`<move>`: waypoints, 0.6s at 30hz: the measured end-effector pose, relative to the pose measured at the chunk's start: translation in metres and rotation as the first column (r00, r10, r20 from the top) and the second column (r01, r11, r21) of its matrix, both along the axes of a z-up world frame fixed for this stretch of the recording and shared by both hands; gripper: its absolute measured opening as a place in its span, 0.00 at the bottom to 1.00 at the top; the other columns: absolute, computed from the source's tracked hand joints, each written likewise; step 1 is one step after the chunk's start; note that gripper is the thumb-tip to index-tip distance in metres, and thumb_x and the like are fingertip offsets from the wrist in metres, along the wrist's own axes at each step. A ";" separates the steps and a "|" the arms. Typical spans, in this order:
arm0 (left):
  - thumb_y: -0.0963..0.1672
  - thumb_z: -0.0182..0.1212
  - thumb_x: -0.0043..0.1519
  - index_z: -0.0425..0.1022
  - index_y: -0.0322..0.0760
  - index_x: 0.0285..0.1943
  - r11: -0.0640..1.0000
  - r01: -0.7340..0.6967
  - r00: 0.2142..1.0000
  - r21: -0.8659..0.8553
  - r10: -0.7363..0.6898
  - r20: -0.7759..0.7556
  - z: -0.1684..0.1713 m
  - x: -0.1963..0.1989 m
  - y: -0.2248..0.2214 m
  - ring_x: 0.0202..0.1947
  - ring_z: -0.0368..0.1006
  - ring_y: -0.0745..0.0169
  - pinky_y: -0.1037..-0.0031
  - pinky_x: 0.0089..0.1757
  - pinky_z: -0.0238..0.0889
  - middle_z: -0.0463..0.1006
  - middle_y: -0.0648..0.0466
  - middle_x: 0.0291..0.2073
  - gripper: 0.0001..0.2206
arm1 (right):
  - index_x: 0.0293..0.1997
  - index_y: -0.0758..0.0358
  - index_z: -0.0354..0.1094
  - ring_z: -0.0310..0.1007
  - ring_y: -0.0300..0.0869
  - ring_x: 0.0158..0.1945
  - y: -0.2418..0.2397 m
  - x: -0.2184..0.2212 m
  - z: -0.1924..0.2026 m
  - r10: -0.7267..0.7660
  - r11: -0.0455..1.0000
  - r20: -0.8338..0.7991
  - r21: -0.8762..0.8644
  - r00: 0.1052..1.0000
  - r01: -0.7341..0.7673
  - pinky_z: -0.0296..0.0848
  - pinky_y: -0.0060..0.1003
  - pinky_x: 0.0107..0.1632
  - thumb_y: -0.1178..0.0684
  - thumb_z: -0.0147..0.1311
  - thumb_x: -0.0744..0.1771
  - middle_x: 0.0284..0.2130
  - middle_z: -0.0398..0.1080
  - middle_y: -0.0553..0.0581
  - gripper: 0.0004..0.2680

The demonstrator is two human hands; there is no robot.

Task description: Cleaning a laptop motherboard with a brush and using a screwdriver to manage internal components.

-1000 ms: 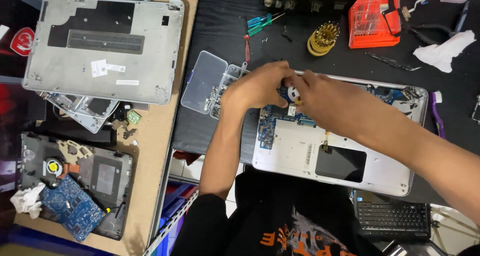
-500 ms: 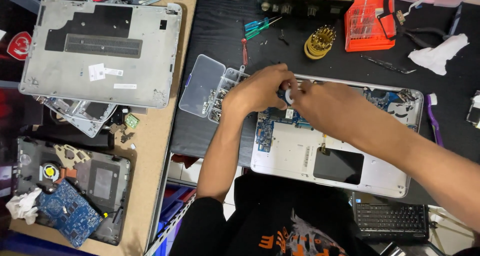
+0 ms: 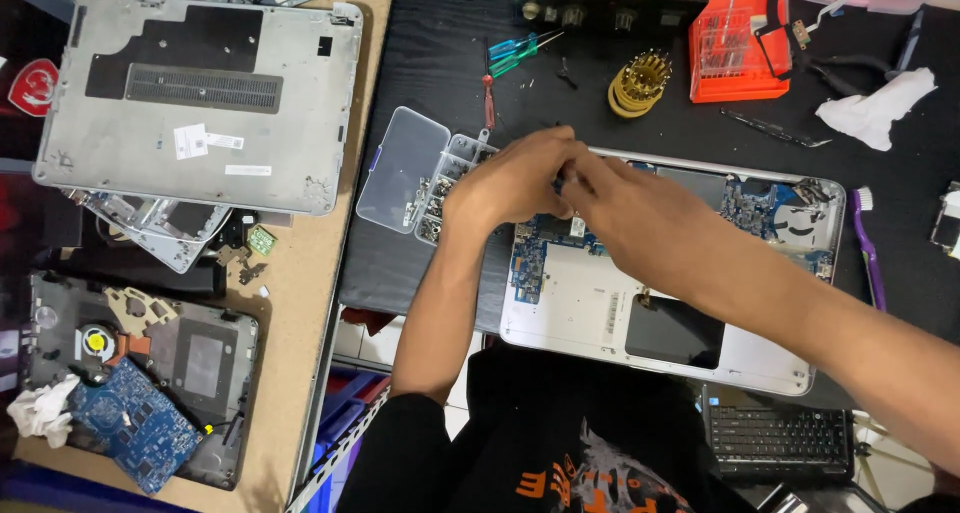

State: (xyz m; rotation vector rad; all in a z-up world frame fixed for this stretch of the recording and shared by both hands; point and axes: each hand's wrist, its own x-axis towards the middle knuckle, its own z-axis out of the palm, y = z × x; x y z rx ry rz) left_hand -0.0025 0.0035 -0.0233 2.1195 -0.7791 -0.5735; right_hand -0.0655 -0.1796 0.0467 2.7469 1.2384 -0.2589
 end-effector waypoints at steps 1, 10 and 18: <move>0.38 0.78 0.48 0.77 0.32 0.41 1.000 -0.002 1.000 0.000 0.002 0.002 0.003 0.000 0.000 0.36 0.71 0.45 0.57 0.36 0.66 0.69 0.49 0.33 0.15 | 0.55 0.64 0.72 0.80 0.57 0.49 0.005 0.000 0.015 0.002 1.000 0.002 0.000 1.000 -0.002 0.83 0.41 0.43 0.61 0.52 0.67 0.55 0.69 0.69 0.11; 0.37 0.78 0.46 0.76 0.31 0.38 1.000 0.007 0.999 0.021 -0.008 0.038 0.009 -0.002 -0.003 0.37 0.72 0.44 0.60 0.36 0.66 0.70 0.47 0.33 0.15 | 0.49 0.59 0.77 0.82 0.61 0.45 0.005 0.000 0.034 -0.015 1.000 -0.102 0.011 0.995 0.016 0.85 0.46 0.34 0.62 0.55 0.66 0.50 0.72 0.64 0.09; 0.38 0.78 0.47 0.78 0.33 0.45 1.000 0.010 1.000 -0.010 -0.010 -0.001 0.008 -0.001 0.001 0.38 0.73 0.45 0.57 0.37 0.69 0.72 0.48 0.36 0.18 | 0.46 0.61 0.77 0.83 0.57 0.36 -0.005 0.001 0.028 -0.065 0.998 -0.030 -0.003 0.997 0.065 0.84 0.40 0.31 0.58 0.54 0.67 0.41 0.75 0.64 0.06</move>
